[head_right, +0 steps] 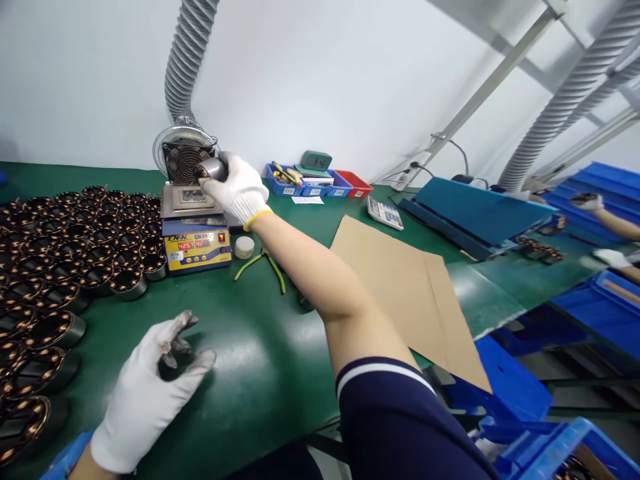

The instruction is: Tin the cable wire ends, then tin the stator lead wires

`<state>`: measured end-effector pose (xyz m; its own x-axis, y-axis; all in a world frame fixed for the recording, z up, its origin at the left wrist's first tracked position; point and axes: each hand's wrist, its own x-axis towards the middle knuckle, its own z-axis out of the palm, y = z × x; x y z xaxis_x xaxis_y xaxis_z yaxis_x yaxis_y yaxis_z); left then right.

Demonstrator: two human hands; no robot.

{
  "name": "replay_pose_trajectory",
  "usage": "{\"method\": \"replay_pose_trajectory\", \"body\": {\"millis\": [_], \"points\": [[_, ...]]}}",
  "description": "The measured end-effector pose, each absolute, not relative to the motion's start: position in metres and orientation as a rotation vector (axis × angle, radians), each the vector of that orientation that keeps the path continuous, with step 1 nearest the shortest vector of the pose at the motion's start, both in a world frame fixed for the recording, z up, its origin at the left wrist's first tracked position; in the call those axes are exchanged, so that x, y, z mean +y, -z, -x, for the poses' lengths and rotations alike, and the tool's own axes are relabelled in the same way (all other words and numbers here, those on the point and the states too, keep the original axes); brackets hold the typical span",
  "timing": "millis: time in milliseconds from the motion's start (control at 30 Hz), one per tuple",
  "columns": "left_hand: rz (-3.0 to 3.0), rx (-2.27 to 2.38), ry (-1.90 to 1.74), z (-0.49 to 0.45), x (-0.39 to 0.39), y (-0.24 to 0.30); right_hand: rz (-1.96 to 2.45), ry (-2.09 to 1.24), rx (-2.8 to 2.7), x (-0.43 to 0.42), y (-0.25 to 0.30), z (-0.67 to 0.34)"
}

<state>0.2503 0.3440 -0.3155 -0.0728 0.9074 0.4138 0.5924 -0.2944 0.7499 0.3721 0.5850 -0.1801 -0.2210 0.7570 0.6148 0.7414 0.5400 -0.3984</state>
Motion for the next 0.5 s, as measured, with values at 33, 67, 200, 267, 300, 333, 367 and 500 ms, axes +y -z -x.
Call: {"method": "replay_pose_trajectory", "body": {"millis": [33,67,200,267,300,333,367,500], "points": [[-2.033,1.605,-1.289,-0.248,0.345,0.319,1.241,0.021,-2.008,0.603,0.174,-0.366],[-2.158,1.6,-1.287,-0.246,0.346,0.323,1.269,0.045,-2.037,0.619,0.169,-0.359],[-2.389,1.675,-1.298,-0.238,0.352,0.328,1.319,0.058,-2.105,0.651,0.169,-0.341],[-2.415,1.706,-1.286,-0.236,0.353,0.329,1.323,0.061,-2.136,0.653,0.173,-0.336],[-2.42,1.71,-1.277,-0.236,0.353,0.329,1.331,0.067,-2.15,0.652,0.175,-0.334],[-2.427,1.71,-1.268,-0.236,0.353,0.329,1.347,0.075,-2.161,0.651,0.177,-0.332],[-2.435,1.707,-1.26,-0.236,0.352,0.329,1.366,0.084,-2.166,0.651,0.179,-0.33],[-2.458,1.713,-1.218,-0.238,0.348,0.331,1.4,0.112,-2.173,0.651,0.184,-0.325]]}}
